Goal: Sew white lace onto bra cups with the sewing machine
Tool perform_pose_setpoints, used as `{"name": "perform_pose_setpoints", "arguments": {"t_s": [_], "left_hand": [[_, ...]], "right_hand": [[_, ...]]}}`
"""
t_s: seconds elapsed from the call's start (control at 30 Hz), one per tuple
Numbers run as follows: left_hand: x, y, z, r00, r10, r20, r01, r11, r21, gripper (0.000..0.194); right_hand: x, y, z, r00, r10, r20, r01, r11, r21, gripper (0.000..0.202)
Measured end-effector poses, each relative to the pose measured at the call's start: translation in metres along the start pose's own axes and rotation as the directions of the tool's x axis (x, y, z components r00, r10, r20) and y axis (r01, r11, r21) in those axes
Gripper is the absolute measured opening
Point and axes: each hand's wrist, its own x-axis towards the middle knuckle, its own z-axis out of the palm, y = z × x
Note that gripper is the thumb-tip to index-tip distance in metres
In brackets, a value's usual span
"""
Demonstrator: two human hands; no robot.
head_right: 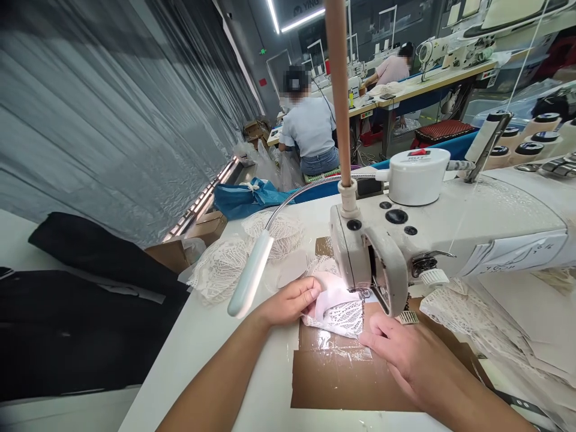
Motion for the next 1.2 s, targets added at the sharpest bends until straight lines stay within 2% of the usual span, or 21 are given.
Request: {"name": "perform_pose_setpoints", "arguments": {"t_s": [0.13, 0.33, 0.47, 0.6, 0.83, 0.93, 1.07, 1.2], "left_hand": [[-0.003, 0.005, 0.003, 0.998, 0.011, 0.064, -0.012, 1.000, 0.012, 0.034], [-0.014, 0.022, 0.005, 0.965, 0.173, 0.199, -0.223, 0.937, 0.269, 0.028], [-0.016, 0.026, 0.014, 0.964, 0.167, 0.209, -0.239, 0.888, 0.394, 0.029], [-0.018, 0.025, 0.020, 0.954, 0.200, 0.224, -0.274, 0.885, 0.376, 0.024], [-0.026, 0.031, 0.017, 0.936, 0.151, 0.318, -0.250, 0.921, 0.299, 0.021], [-0.027, 0.038, 0.015, 0.957, 0.143, 0.254, -0.209, 0.945, 0.253, 0.018], [-0.025, 0.045, 0.015, 0.983, 0.150, 0.104, -0.178, 0.910, 0.373, 0.019], [-0.022, 0.038, 0.016, 0.990, 0.131, 0.050, -0.140, 0.899, 0.415, 0.025]], "right_hand": [[0.000, 0.004, -0.003, 0.997, -0.020, 0.079, 0.017, 0.999, 0.038, 0.031], [-0.001, 0.004, -0.003, 0.998, -0.016, 0.063, 0.014, 1.000, 0.024, 0.039], [0.000, 0.003, -0.004, 0.998, -0.007, 0.067, 0.005, 1.000, 0.021, 0.043], [0.003, 0.001, -0.006, 0.996, -0.006, 0.092, 0.006, 1.000, -0.003, 0.040], [0.004, -0.001, -0.008, 0.997, -0.012, 0.072, 0.011, 1.000, 0.009, 0.036], [0.005, -0.003, -0.007, 0.997, 0.002, 0.071, -0.002, 1.000, 0.004, 0.035], [0.010, -0.008, -0.009, 0.997, 0.032, 0.066, -0.034, 0.999, 0.028, 0.028], [0.016, -0.015, -0.019, 0.989, 0.092, 0.119, -0.099, 0.993, 0.061, 0.021]]}}
